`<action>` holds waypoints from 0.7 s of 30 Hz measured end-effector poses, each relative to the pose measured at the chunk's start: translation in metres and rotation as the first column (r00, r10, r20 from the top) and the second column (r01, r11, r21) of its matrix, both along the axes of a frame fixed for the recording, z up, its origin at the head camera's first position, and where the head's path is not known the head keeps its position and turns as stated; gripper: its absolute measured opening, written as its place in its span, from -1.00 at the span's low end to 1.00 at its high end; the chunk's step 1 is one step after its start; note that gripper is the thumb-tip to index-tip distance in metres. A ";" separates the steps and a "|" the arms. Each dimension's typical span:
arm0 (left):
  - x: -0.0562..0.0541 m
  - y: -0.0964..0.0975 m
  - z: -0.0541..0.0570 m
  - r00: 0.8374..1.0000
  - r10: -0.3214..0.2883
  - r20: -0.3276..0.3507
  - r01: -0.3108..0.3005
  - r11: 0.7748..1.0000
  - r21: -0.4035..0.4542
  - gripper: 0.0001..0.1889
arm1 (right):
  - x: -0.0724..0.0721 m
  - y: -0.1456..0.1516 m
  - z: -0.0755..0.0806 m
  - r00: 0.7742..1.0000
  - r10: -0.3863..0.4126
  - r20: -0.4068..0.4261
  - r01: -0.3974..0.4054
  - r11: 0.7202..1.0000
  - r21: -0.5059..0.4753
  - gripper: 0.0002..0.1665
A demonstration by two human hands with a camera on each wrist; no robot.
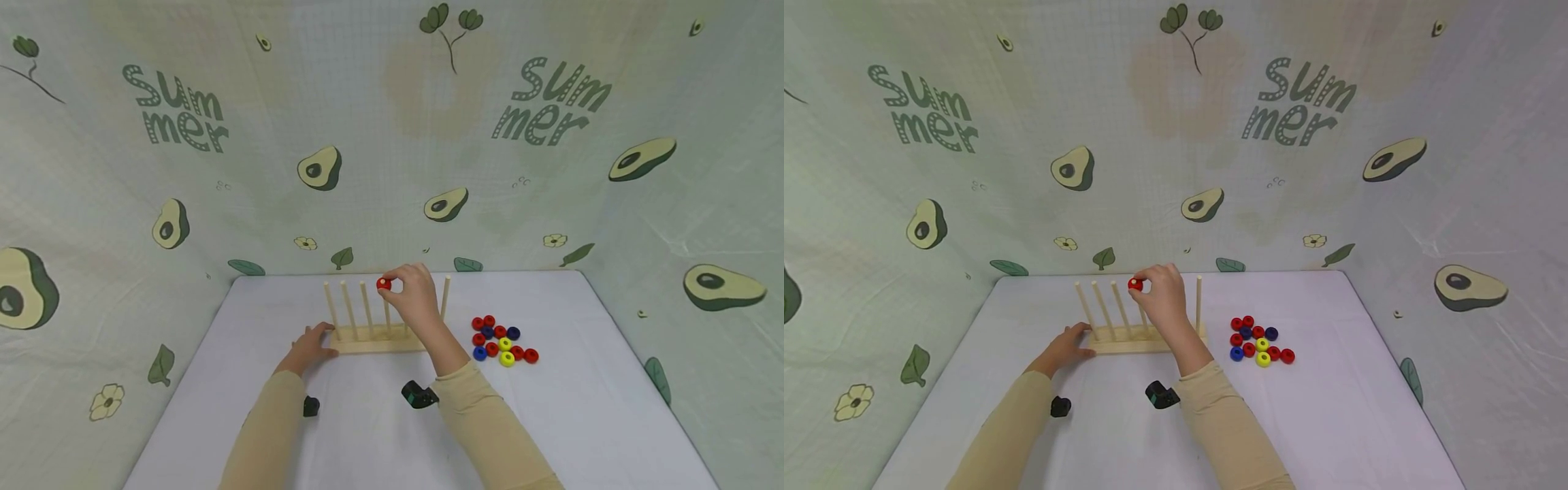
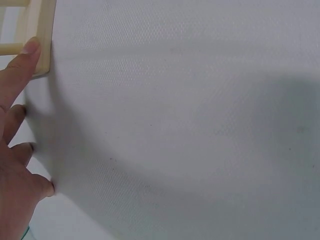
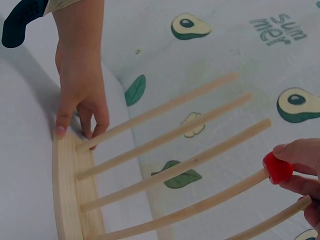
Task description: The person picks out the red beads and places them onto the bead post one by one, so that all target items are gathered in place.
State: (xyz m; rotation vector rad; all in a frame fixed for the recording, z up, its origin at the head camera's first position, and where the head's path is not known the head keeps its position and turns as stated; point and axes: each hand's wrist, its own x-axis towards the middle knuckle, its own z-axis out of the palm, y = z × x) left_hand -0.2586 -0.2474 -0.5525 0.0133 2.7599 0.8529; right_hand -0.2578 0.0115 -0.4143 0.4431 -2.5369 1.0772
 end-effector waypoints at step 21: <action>-0.001 0.000 -0.003 1.000 -0.005 -0.002 0.005 1.000 -0.018 -0.36 | 0.002 0.001 0.003 1.000 0.000 0.024 -0.002 0.997 0.080 -0.72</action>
